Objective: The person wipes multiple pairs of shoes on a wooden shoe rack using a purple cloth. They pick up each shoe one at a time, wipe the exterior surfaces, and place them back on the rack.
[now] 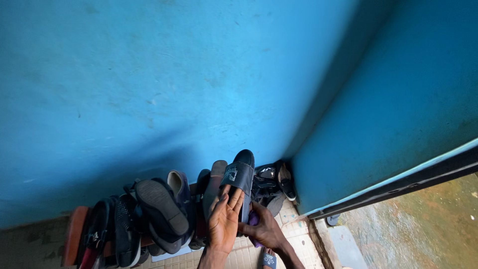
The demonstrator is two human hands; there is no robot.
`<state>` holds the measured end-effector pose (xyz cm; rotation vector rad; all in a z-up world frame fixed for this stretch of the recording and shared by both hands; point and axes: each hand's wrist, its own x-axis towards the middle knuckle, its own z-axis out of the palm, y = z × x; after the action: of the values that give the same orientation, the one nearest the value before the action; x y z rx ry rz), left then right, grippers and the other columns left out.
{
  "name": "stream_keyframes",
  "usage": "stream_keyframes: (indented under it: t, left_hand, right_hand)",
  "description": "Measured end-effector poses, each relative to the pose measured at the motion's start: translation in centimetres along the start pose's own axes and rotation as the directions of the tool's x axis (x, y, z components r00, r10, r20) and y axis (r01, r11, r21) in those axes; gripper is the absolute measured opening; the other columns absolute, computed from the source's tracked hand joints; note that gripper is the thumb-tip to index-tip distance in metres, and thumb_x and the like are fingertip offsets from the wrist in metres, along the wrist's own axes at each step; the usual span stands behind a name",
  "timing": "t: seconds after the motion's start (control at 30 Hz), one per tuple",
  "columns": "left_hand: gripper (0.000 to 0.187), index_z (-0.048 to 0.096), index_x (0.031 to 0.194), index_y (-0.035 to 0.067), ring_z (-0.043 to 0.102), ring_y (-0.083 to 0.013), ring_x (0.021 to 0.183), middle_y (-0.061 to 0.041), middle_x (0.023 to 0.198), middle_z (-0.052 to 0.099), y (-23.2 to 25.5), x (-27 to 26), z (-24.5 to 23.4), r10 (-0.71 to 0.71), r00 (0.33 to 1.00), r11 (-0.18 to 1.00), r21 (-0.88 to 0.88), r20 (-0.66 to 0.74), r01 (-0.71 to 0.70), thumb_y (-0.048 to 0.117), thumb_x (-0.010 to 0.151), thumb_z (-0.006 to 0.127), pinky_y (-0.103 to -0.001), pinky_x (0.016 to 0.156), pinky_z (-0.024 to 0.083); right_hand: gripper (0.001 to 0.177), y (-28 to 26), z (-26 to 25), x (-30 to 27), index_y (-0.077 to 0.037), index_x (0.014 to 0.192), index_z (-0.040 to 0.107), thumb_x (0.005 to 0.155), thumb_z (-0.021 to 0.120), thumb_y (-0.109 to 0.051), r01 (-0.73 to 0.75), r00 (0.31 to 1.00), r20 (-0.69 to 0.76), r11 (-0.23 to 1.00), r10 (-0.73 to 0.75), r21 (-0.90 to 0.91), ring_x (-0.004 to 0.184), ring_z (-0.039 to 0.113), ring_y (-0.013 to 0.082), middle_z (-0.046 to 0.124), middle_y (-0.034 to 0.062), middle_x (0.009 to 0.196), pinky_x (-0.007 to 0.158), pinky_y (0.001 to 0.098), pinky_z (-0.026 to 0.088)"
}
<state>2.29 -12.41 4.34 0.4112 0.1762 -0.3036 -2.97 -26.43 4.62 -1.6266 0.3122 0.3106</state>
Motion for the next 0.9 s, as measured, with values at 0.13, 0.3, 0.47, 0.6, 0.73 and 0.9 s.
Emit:
stream_keyframes:
  t: [0.13,0.3,0.47,0.6,0.73,0.9]
  left_hand:
    - [0.062,0.042,0.145,0.004,0.044,-0.0343,0.146,-0.019,0.161,0.039,-1.5,0.6,2.8,-0.127,0.989,0.970,0.215,0.071,0.109,0.016,0.089,0.066,-0.047,0.121,0.035]
    - [0.051,0.052,0.140,0.003,0.068,-0.0304,0.119,-0.021,0.136,0.067,-2.9,1.1,3.5,-0.255,0.967,0.830,0.518,0.023,0.206,0.025,0.095,0.061,-0.041,0.100,0.052]
    - [0.039,0.060,0.129,0.004,0.069,-0.0193,0.095,-0.015,0.116,0.073,-5.0,1.5,-0.8,-0.170,0.972,0.757,0.609,-0.165,0.236,0.023,0.095,0.062,-0.035,0.083,0.052]
    - [0.034,0.064,0.122,0.008,0.068,-0.0177,0.090,-0.010,0.108,0.073,-5.9,1.4,-3.7,-0.170,0.904,0.654,0.641,-0.393,0.402,0.026,0.092,0.065,-0.034,0.080,0.052]
    - [0.034,0.066,0.119,0.009,0.069,-0.0171,0.090,-0.009,0.104,0.073,-6.4,1.2,-4.9,-0.175,0.846,0.617,0.613,-0.504,0.493,0.030,0.091,0.067,-0.034,0.080,0.054]
    - [0.034,0.066,0.117,0.010,0.069,-0.0182,0.088,-0.009,0.102,0.073,-6.2,1.0,-4.7,-0.169,0.837,0.625,0.600,-0.521,0.499,0.031,0.090,0.069,-0.034,0.078,0.053]
  right_hand:
    - [0.039,3.0,-1.9,1.1,0.001,0.106,0.066,0.076,0.078,-0.021,0.073,0.985,-0.162,0.994,-0.059,0.085,0.065,0.063,0.0120,0.069,0.0069,0.081,0.058,0.0281,0.054]
    - [0.037,7.9,-5.0,2.5,0.008,0.106,0.067,0.087,0.070,-0.023,-0.038,0.965,-0.228,0.929,0.129,0.368,0.067,0.065,0.0174,0.069,0.0135,0.082,0.060,0.0307,0.054]
    - [0.038,13.9,-7.2,4.5,0.006,0.111,0.067,0.084,0.071,-0.021,-0.354,0.865,-0.254,0.885,0.433,0.304,0.070,0.069,0.0194,0.074,0.0150,0.088,0.065,0.0315,0.058]
    - [0.037,19.1,-8.0,6.4,0.010,0.104,0.069,0.087,0.070,-0.023,-0.454,0.812,-0.179,0.793,0.556,0.408,0.065,0.068,0.0224,0.073,0.0173,0.083,0.062,0.0338,0.056]
    - [0.035,22.2,-8.5,8.5,0.009,0.096,0.071,0.088,0.069,-0.024,-0.456,0.787,-0.209,0.775,0.581,0.438,0.056,0.060,0.0205,0.067,0.0131,0.072,0.052,0.0346,0.050]
    - [0.036,22.0,-10.0,11.6,0.006,0.091,0.070,0.092,0.068,-0.030,-0.451,0.801,-0.236,0.813,0.551,0.367,0.048,0.054,0.0193,0.064,0.0103,0.063,0.042,0.0349,0.044]
